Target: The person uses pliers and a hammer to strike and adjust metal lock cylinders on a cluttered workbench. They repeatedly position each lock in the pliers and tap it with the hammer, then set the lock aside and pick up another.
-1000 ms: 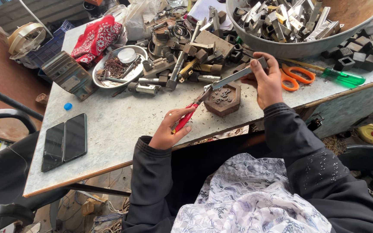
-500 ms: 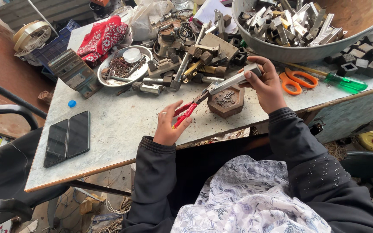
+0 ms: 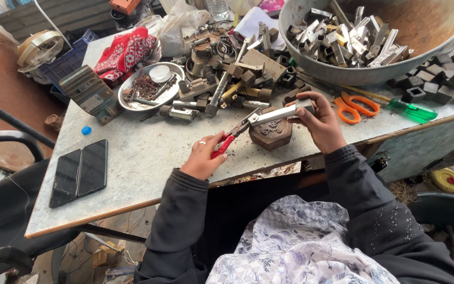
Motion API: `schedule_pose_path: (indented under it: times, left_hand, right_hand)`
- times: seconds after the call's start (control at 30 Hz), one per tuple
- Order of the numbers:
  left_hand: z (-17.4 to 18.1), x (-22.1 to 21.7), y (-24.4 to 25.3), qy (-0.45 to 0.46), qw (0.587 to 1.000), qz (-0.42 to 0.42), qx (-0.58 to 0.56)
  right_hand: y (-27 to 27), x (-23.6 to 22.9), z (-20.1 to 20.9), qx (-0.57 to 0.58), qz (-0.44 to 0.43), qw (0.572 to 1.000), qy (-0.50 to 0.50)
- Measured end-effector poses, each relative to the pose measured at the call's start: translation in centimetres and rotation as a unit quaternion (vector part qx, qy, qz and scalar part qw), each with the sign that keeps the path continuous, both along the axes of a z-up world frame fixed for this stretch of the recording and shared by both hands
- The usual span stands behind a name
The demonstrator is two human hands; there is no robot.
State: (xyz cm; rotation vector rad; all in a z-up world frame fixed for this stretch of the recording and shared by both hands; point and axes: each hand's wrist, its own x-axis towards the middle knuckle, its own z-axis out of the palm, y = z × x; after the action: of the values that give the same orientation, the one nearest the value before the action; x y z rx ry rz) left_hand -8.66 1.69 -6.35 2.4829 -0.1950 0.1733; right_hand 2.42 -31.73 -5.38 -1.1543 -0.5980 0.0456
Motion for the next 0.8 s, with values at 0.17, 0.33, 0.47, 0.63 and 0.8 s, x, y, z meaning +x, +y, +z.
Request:
schedule_pose_path:
  times: [0.17, 0.33, 0.47, 0.63, 0.8]
  left_hand:
    - [-1.1, 0.5, -2.5, -0.102, 0.981, 0.121, 0.108]
    - [-0.9, 1.1, -3.0, -0.195, 0.961, 0.137, 0.140]
    - [-0.1, 2.0, -2.1, -0.252, 0.942, 0.152, 0.160]
    - [0.0, 2.0, -1.4, -0.242, 0.947, 0.177, 0.112]
    - [-0.2, 0.9, -2.2, -0.260, 0.936, 0.193, 0.142]
  right_hand:
    - [0.0, 0.0, -0.7, -0.015, -0.002, 1.000, -0.016]
    - [-0.9, -2.7, 0.1, -0.192, -0.124, 0.966, -0.121]
    - [-3.4, -6.5, 1.0, -0.431, -0.296, 0.794, -0.311]
    - [-5.5, -7.8, 0.8, -0.579, -0.339, 0.691, -0.268]
    - [-4.9, -6.5, -0.6, -0.639, -0.347, 0.638, -0.253]
